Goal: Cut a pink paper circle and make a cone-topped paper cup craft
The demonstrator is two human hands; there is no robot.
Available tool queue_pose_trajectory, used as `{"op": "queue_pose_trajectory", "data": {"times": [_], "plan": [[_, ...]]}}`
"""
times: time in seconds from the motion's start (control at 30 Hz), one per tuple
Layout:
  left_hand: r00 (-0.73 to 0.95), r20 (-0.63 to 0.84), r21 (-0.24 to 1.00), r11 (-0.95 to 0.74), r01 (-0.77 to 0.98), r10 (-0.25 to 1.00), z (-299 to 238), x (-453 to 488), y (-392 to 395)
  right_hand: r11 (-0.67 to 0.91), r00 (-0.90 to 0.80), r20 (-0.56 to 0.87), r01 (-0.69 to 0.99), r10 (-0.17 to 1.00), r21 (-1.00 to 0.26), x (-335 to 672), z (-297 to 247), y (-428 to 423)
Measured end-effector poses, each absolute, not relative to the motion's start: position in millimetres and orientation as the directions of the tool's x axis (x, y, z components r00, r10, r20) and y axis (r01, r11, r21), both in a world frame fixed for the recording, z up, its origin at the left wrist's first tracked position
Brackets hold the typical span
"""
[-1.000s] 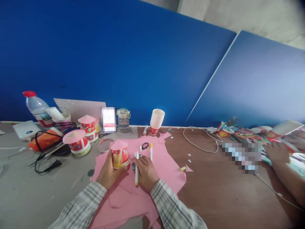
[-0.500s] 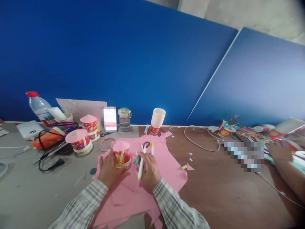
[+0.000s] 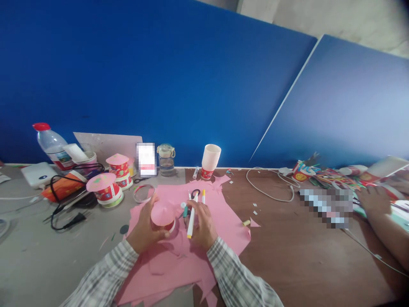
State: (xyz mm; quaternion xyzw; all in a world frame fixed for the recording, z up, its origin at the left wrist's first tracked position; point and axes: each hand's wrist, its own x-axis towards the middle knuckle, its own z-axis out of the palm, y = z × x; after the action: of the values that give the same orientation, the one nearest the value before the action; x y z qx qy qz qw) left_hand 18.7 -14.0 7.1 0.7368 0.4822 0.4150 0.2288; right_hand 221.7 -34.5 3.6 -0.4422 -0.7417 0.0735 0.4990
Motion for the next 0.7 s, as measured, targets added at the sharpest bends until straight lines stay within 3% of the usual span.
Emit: {"op": "queue_pose_trajectory", "data": {"times": [0.4,0.7], "plan": [[0.261,0.251,0.846,-0.343,0.409,0.932,12.7,10.8,-11.0,0.576,-0.111,0.655,0.6,0.747,-0.555,221.7,2.7,-33.5],[0.133,0.244,0.876,-0.278,0.395,0.961,4.6,21.2,-14.3,0.583,-0.254,0.59,0.662,0.766,-0.471,219.8,-7.7,-28.6]]}}
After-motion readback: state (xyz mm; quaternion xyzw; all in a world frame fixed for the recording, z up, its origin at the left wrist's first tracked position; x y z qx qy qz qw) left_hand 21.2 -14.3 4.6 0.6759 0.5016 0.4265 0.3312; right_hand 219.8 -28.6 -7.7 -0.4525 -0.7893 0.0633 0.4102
